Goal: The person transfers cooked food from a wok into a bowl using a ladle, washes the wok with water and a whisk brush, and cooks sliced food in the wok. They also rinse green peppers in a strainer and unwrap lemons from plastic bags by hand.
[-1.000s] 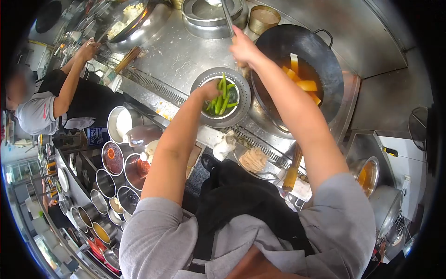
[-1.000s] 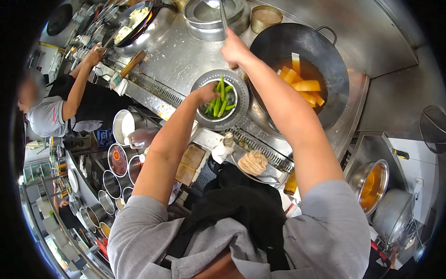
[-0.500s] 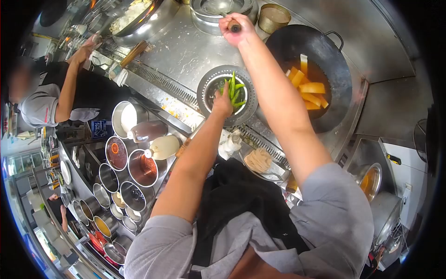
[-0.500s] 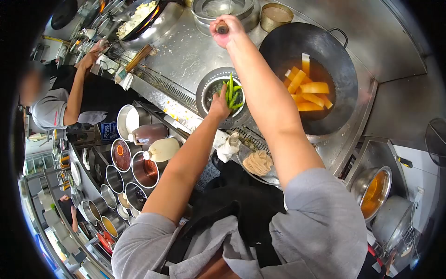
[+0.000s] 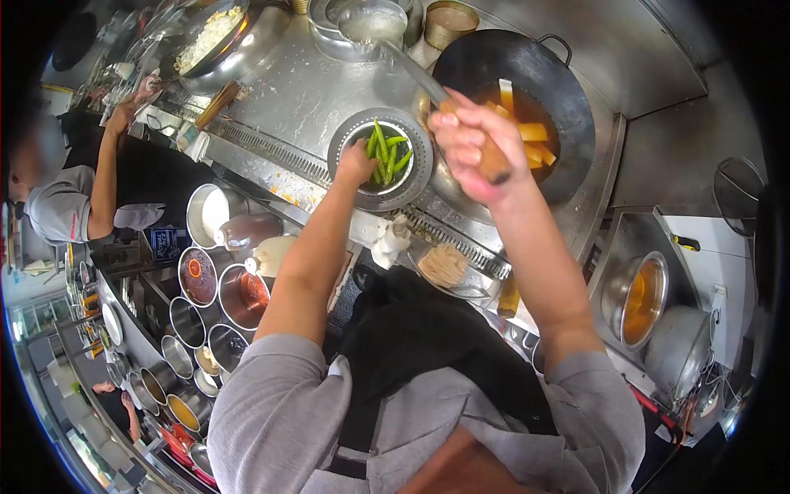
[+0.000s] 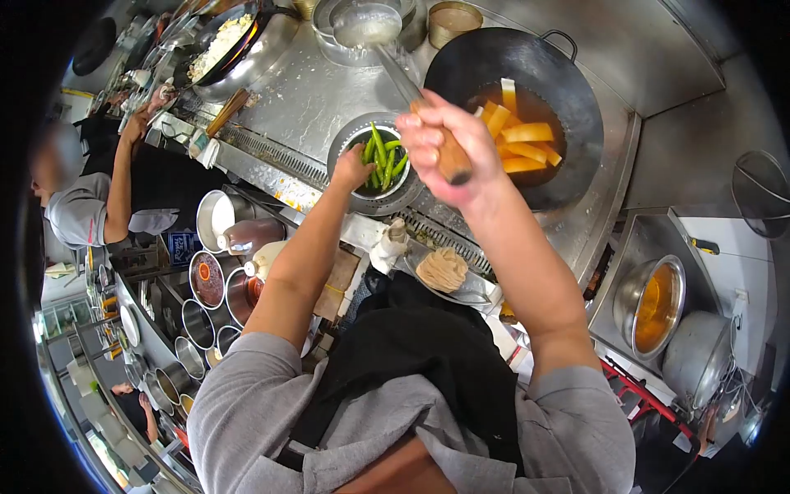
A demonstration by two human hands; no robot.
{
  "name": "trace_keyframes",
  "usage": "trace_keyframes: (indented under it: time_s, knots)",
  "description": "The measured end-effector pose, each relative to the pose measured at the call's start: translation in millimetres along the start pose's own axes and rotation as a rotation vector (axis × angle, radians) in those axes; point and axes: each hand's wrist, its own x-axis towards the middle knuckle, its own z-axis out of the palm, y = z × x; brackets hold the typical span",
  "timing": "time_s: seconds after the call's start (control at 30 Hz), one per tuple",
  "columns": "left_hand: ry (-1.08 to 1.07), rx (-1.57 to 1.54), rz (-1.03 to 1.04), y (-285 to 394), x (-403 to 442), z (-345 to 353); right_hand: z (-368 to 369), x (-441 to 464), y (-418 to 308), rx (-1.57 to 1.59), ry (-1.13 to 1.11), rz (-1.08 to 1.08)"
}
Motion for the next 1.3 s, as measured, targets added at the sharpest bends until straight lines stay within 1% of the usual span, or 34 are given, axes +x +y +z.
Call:
trace_keyframes:
  time_s: [0.03, 0.1, 0.13, 0.2, 0.23, 0.27, 0.33, 0.37, 0.4, 0.47, 0.5, 0.53, 0.6, 0.67, 0.73, 0.77, 0.83, 0.87, 0.93, 0.97, 1.03, 1.07, 1.13, 1.17, 1.2, 1.27, 1.3]
  knots:
    - [-0.002, -0.003, 0.001, 6.8, -6.9, -6.2, 2.9, -14.5, 5.6, 0.001, 0.027, 0.003]
    - [0.224, 0.058, 0.201, 23.5, -20.8, -17.5, 3.7, -41.9, 17.0, -0.018, 0.081, -0.005]
    - [0.224, 0.058, 0.207, 31.5, -19.1, -12.8, 5.0, -51.8, 20.1, -0.019, 0.079, -0.011]
    - [-0.257, 0.132, -0.075, 38.8, -19.9, 9.0, 6.9, -72.4, 29.7, -0.056, 0.116, 0.008]
    - [-0.252, 0.14, -0.063, 35.6, -24.9, 17.0, 5.6, -81.5, 33.6, -0.124, 0.16, 0.005]
    - [-0.243, 0.136, -0.055, 34.0, -22.8, 25.5, 5.8, -88.4, 36.4, -0.134, 0.154, 0.0]
    - [-0.179, 0.173, -0.154, 33.2, -24.1, 41.3, 6.3, -105.6, 44.9, -0.201, 0.189, 0.013]
    - [-0.128, 0.195, -0.181, 36.9, -28.2, 40.3, 9.7, -114.1, 48.2, -0.264, 0.264, 0.011]
    - [-0.129, 0.196, -0.174, 38.5, -28.6, 35.8, 8.8, -121.4, 50.3, -0.265, 0.265, 0.005]
    - [-0.269, 0.098, -0.237, 34.4, -24.6, 21.1, 3.1, -134.2, 53.3, -0.337, 0.223, 0.028]
    - [-0.26, 0.031, -0.24, 27.4, -18.2, 20.2, 2.3, -140.1, 55.7, -0.348, 0.229, 0.034]
    - [-0.254, 0.032, -0.233, 24.9, -17.2, 19.1, 4.1, -145.7, 57.9, -0.351, 0.224, 0.027]
    - [-0.161, -0.045, -0.325, 19.8, -13.6, 20.3, 7.9, -154.8, 61.9, -0.397, 0.253, 0.04]
    - [-0.181, -0.036, -0.315, 15.1, -9.9, 23.3, 11.0, -161.6, 67.1, -0.425, 0.23, 0.035]
    - [-0.175, -0.062, -0.298, 9.2, -7.1, 28.5, 20.7, -168.9, 72.7, -0.501, 0.31, 0.017]
    - [-0.174, -0.063, -0.294, 12.5, -10.9, 24.2, 25.9, -173.4, 74.3, -0.503, 0.309, 0.013]
    - [-0.116, -0.091, -0.214, 17.6, -17.8, 15.8, 33.1, -183.3, 73.9, -0.584, 0.369, 0.048]
    - [-0.116, -0.092, -0.215, 25.2, -19.6, 6.5, 32.1, -188.0, 73.2, -0.585, 0.369, 0.049]
    - [-0.172, -0.063, -0.254, 39.2, -23.0, -7.9, 28.3, -197.8, 71.6, -0.648, 0.307, 0.077]
    - [-0.175, -0.062, -0.257, 30.4, -12.0, 4.6, 27.4, -201.2, 71.8, -0.646, 0.309, 0.08]
    - [-0.171, 0.252, -0.103, 6.9, 21.5, 41.5, 26.4, -205.4, 69.5, -0.611, 0.298, 0.08]
    - [-0.173, 0.251, -0.103, 19.3, 10.7, 30.6, 24.1, -206.0, 67.8, -0.611, 0.299, 0.081]
    - [-0.07, 0.302, -0.13, 63.7, -31.1, -12.2, 18.1, -207.5, 67.2, -0.662, 0.306, 0.097]
    - [-0.175, 0.331, -0.16, 68.1, -31.3, -13.7, 16.5, -207.8, 67.9, -0.658, 0.312, 0.101]
    - [-0.18, 0.33, -0.162, 64.8, -31.5, -2.3, 15.3, -207.4, 68.5, -0.674, 0.33, 0.101]
    - [-0.027, 0.16, -0.232, 58.9, -33.7, 21.5, 13.4, -205.5, 69.6, -0.693, 0.354, 0.102]
    - [-0.057, 0.146, -0.252, 59.5, -31.7, 26.0, 12.9, -204.3, 71.1, -0.777, 0.387, 0.125]
